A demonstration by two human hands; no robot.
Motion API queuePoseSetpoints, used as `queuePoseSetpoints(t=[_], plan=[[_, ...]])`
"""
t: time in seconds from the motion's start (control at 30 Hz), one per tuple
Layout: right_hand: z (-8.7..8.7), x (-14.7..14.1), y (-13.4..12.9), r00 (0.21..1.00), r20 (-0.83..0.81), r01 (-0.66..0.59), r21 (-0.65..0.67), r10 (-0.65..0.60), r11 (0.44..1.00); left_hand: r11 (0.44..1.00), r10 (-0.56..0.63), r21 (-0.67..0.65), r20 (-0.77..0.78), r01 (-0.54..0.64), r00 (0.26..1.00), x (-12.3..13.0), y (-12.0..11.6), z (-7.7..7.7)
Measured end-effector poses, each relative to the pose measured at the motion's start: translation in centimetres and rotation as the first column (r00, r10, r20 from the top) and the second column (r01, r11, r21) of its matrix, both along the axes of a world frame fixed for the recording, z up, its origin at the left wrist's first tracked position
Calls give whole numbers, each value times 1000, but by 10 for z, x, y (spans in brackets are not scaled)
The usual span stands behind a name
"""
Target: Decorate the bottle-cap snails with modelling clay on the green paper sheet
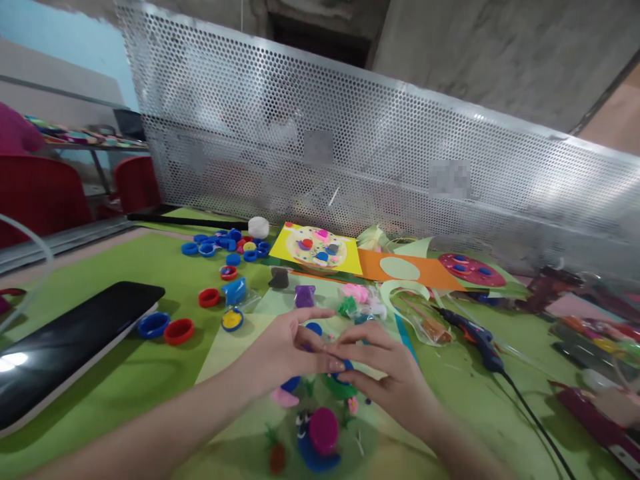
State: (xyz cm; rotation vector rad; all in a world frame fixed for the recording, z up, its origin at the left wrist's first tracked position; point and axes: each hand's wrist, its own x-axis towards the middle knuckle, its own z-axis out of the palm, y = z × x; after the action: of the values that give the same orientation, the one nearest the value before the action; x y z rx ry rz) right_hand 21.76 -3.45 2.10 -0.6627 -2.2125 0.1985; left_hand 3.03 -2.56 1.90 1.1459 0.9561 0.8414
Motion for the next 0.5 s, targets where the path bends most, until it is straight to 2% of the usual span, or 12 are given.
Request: queuePoseSetpoints(t=[0.1,0.2,0.33,0.5], plan=[[0,0,0,998,-40,-58,-74,56,996,1000,-21,-5,-12,21,1000,0,-3,2],[0,1,1,994,-95,-68,-133,56,989,998,-53,-28,-37,52,998,-1,-3,4],[-3,4,7,991,-130,-59,-156,39,986,998,-62,4,-68,62,996,-3,-1,2],[-4,4,9,985,-134,-128,-126,111,984,998,-51,25,-99,53,994,-4,0,-3]])
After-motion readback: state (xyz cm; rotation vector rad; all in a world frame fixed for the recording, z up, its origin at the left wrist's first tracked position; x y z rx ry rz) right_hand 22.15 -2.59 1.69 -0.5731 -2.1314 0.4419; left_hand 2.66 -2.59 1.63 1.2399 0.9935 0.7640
